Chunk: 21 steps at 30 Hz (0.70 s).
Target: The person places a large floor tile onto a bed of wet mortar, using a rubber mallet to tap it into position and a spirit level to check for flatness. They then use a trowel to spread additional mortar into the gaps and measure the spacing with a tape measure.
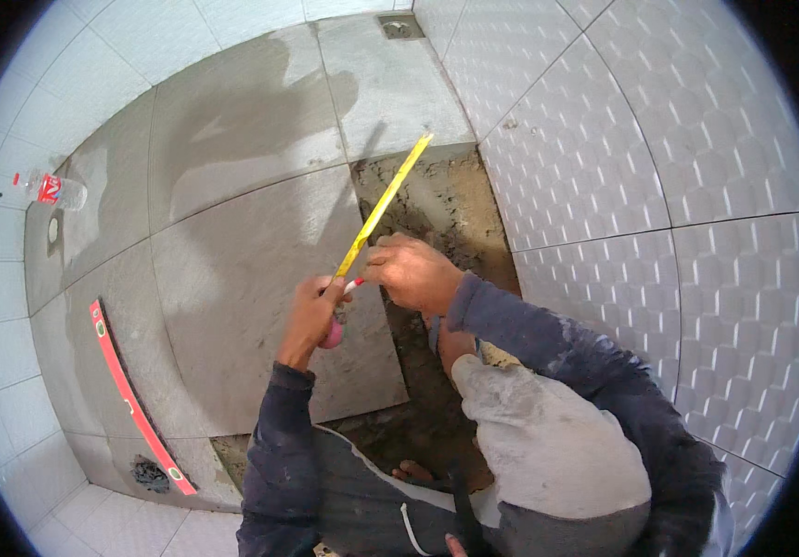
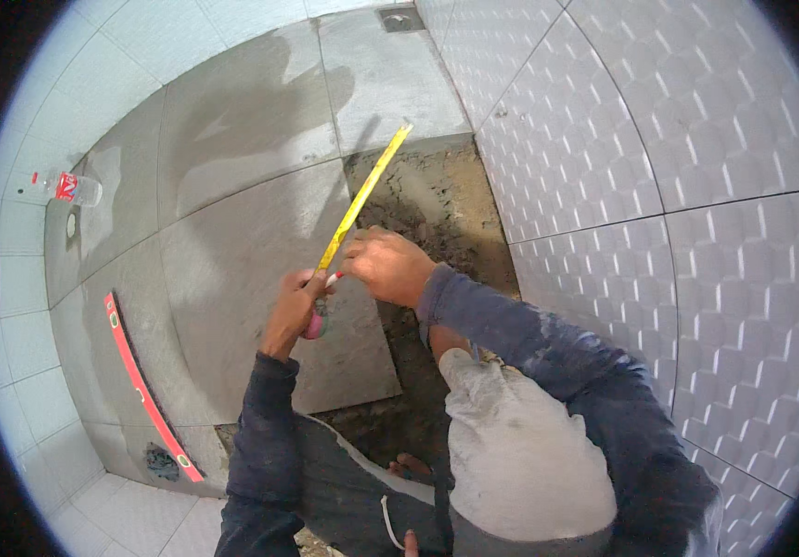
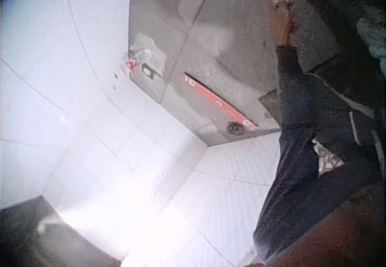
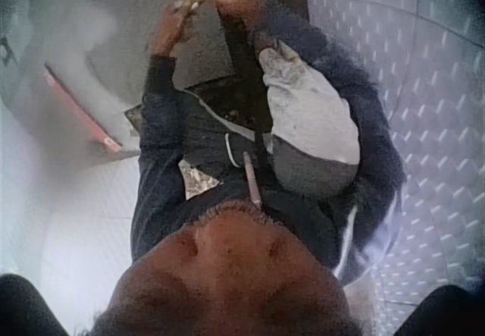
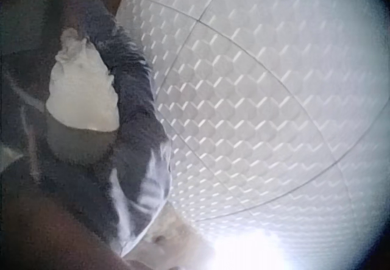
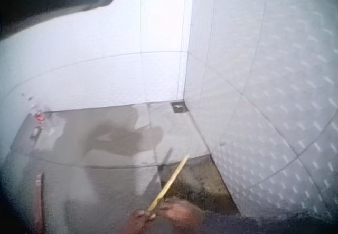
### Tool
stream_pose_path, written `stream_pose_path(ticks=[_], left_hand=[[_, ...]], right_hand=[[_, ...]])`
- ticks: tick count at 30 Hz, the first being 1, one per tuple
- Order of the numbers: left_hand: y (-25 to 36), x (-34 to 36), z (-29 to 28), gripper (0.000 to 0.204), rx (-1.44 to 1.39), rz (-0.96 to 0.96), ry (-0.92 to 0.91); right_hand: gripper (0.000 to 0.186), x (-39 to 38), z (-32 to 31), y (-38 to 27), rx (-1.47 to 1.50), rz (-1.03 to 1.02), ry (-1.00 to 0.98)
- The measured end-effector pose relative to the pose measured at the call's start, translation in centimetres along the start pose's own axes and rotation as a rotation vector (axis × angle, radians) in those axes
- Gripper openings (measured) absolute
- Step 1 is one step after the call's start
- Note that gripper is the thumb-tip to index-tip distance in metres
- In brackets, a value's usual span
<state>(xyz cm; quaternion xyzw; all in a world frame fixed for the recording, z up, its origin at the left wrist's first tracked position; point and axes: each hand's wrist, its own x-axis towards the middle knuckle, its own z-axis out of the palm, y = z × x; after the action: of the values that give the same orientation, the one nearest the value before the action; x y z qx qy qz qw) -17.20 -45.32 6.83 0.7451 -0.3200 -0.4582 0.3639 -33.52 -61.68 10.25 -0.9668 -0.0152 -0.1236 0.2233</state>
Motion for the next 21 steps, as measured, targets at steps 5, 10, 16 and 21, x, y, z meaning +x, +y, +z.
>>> stream_pose_path(ticks=[5,10,16,21], left_hand=[[-1.5,0.5,-2.7,0.037,-0.078,-0.122,0.002],[-1.8,3.0,-4.3,0.034,0.068,-0.142,-0.176],[-0.4,10.3,-5.9,0.037,0.300,-0.048,-0.217],[1.4,17.5,-8.8,0.048,0.571,0.031,-0.009]], right_hand=[[0.015,-2.0,1.7,1.8,0.295,0.513,0.245],[0.023,-1.3,3.4,3.9,1.329,1.149,0.571],[0.014,-0.4,5.5,10.5,1.560,1.265,0.915],[0.013,-0.5,6.1,17.3,1.464,1.354,1.129]])
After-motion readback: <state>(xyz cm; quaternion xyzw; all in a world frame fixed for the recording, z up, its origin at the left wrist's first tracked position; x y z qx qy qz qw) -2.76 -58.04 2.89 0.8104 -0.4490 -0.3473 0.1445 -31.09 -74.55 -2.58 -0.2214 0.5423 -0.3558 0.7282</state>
